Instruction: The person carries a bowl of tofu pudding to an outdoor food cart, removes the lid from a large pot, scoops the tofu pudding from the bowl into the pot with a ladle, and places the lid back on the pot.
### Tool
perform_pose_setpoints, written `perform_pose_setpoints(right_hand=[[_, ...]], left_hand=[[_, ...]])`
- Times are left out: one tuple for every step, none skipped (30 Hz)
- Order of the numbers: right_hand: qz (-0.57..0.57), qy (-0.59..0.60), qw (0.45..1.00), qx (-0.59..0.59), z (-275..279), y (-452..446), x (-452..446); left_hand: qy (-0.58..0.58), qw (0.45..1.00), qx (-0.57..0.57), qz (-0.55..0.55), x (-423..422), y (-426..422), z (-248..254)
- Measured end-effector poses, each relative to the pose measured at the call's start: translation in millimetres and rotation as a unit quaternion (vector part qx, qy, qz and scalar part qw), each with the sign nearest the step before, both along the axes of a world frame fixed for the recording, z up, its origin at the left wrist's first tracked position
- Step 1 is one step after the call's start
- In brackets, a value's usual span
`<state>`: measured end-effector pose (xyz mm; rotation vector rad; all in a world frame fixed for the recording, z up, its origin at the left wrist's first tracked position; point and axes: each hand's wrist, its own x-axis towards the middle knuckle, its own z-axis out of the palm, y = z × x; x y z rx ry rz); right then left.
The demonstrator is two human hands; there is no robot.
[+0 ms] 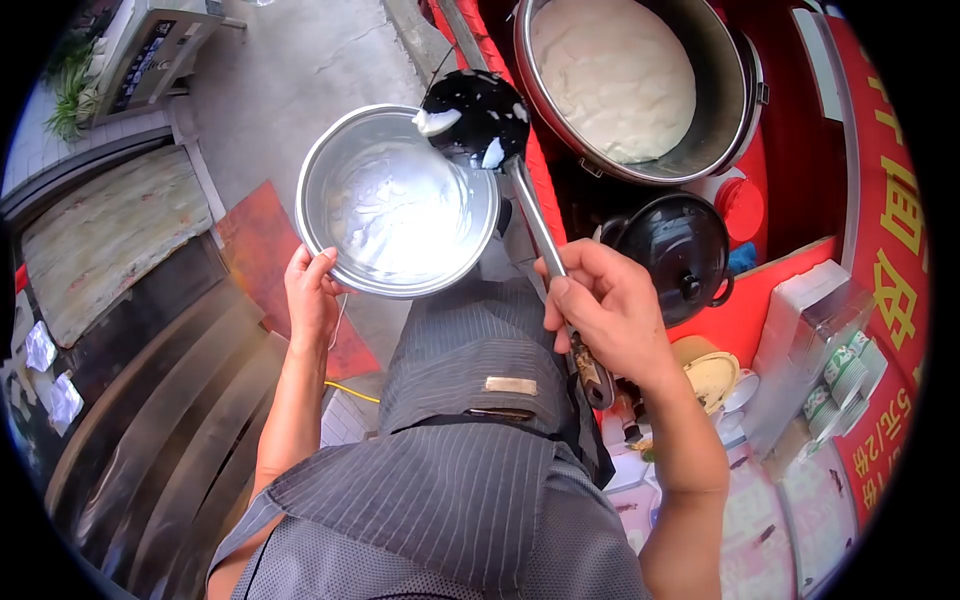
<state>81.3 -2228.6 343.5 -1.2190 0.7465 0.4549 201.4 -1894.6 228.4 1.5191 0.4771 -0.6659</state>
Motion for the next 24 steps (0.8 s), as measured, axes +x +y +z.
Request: perform_pose_setpoints(right_hand=[[-0.018, -0.019, 0.998, -0.049, 4.9, -11.1, -4.8], [-0.023, -0.016, 0.994, -0.104, 8.9, -22.0, -6.5], [-0.036, -0.015, 0.987, -0.159, 8.7, -30.8, -7.7], [-0.015, -0.013, 0.973, -0.228, 6.3, -40.0, -6.4], [0.005, -0.011, 0.954, -0.299, 1.6, -49.4, -3.7], [0.019, -0.015, 0.935, -0.355, -10.1, -57.8, -2.4], [0.065, -0.017, 0.893, -0.444, -15.4, -62.7, 3.9], [0.150, -0.065, 0.811, -0.562, -31.7, -78.1, 3.6], [0.162, -0.100, 0.766, -0.614, -52.9, -87.7, 3.4], [0.186, -0.067, 0.746, -0.636, -65.0, -96.3, 5.8], [0.219, -0.040, 0.725, -0.652, -73.0, -102.1, 12.1], [0.232, -0.038, 0.715, -0.658, -82.7, -108.1, 15.2], [0.246, -0.037, 0.709, -0.660, -90.5, -111.3, 18.8], [0.246, -0.036, 0.708, -0.661, -95.0, -112.7, 22.7], [0.267, -0.031, 0.702, -0.659, -98.9, -112.7, 26.0], [0.288, -0.026, 0.697, -0.656, -101.5, -112.8, 29.3], [0.288, -0.024, 0.697, -0.657, -102.1, -112.3, 32.4], [0.290, -0.021, 0.695, -0.658, -101.1, -111.2, 34.5], [0.292, -0.019, 0.692, -0.659, -100.9, -110.8, 36.2], [0.292, -0.017, 0.693, -0.659, -101.6, -110.7, 37.2], [0.283, -0.016, 0.693, -0.663, -102.2, -110.4, 37.7], [0.273, -0.016, 0.694, -0.666, -102.5, -110.4, 37.8], [0.273, -0.016, 0.694, -0.666, -102.2, -110.3, 36.8], [0.262, -0.026, 0.692, -0.673, -101.9, -109.6, 34.9]], left_hand=[[-0.001, 1.000, -0.003, 0.001, 1.7, 0.6, -1.1], [0.001, 1.000, 0.001, 0.000, 2.7, 1.7, -2.6], [0.002, 1.000, 0.003, -0.001, 3.5, 2.8, -4.7], [0.000, 1.000, -0.004, 0.006, 3.8, 4.1, -7.2], [-0.002, 1.000, -0.014, 0.012, 4.1, 5.7, -10.5], [0.001, 1.000, -0.015, 0.021, 4.3, 8.6, -14.6], [0.002, 1.000, -0.017, 0.014, 4.8, 11.2, -17.0], [-0.002, 1.000, -0.008, 0.011, 5.2, 10.3, -17.0], [-0.001, 1.000, -0.003, 0.008, 5.4, 7.1, -15.7], [0.006, 1.000, 0.002, 0.011, 5.1, 6.5, -15.9], [0.005, 1.000, 0.001, 0.021, 4.8, 3.9, -14.6], [0.007, 1.000, -0.002, 0.016, 4.2, 5.3, -15.5], [0.008, 1.000, 0.001, 0.011, 3.9, 8.0, -15.4], [0.009, 1.000, 0.000, 0.011, 2.5, 9.2, -15.8], [0.009, 1.000, 0.002, 0.016, 1.7, 10.7, -17.0], [0.008, 1.000, 0.005, 0.021, 1.7, 10.8, -18.4], [0.009, 1.000, 0.004, 0.020, 1.6, 10.3, -17.3], [0.015, 1.000, 0.010, 0.019, 1.8, 9.6, -14.4], [0.019, 1.000, 0.015, 0.019, 2.3, 8.5, -13.3], [0.021, 1.000, 0.014, 0.018, 2.4, 8.1, -13.7], [0.021, 1.000, 0.015, 0.014, 2.6, 8.2, -13.5], [0.020, 1.000, 0.014, 0.011, 2.9, 8.3, -13.7], [0.020, 1.000, 0.015, 0.011, 3.1, 8.6, -14.5], [0.014, 1.000, 0.016, 0.008, 3.5, 9.3, -15.9]])
